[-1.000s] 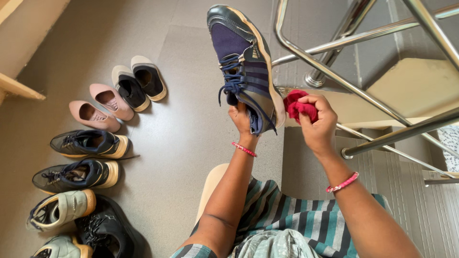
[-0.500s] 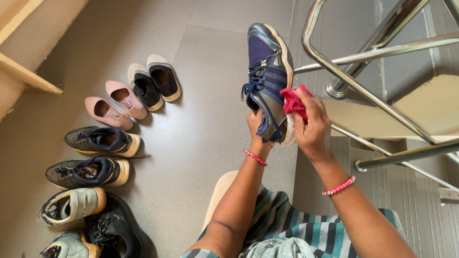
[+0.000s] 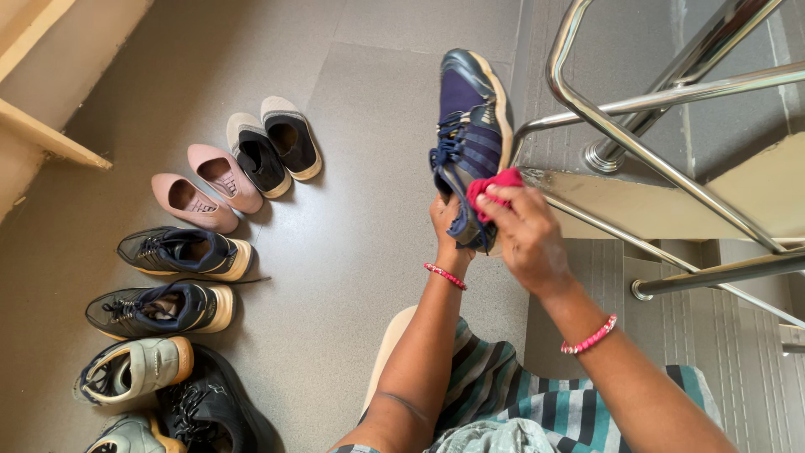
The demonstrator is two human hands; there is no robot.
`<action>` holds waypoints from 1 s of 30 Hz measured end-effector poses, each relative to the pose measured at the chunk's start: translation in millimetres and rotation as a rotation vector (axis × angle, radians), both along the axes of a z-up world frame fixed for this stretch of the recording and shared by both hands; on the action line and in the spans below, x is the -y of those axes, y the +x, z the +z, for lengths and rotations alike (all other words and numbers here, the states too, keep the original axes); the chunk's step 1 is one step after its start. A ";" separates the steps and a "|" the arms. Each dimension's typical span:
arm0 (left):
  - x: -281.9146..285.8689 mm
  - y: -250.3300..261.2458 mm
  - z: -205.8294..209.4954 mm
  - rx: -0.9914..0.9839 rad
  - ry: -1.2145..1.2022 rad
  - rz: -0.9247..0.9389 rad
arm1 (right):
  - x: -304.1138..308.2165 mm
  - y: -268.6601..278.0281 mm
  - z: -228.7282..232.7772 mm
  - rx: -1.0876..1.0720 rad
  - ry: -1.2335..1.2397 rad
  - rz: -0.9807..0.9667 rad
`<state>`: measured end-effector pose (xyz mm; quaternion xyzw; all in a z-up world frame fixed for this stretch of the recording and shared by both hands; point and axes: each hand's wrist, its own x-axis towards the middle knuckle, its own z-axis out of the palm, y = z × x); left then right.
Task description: The person sits on the floor and wipes several pairs of shoes with a red cloth. They handle each shoe one at a time, rubbing the cloth over the uppers, sides, and soles, then place the cleaned shoes back on the floor.
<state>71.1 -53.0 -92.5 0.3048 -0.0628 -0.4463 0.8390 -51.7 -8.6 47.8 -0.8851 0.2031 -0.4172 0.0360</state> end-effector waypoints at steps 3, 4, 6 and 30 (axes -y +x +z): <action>0.0 6.0 -9.1 0.015 0.011 -0.005 | -0.9 0.7 -0.7 -0.034 -0.018 0.025; 1.9 4.4 -12.5 0.033 -0.013 -0.008 | 1.5 0.9 -0.9 -0.046 -0.026 0.026; 6.7 -1.2 -17.7 0.073 -0.060 -0.012 | 10.7 -0.1 0.7 -0.012 0.018 -0.044; 2.3 -0.1 -18.4 0.042 0.012 -0.042 | -12.0 -7.3 -9.8 -0.047 -0.034 0.016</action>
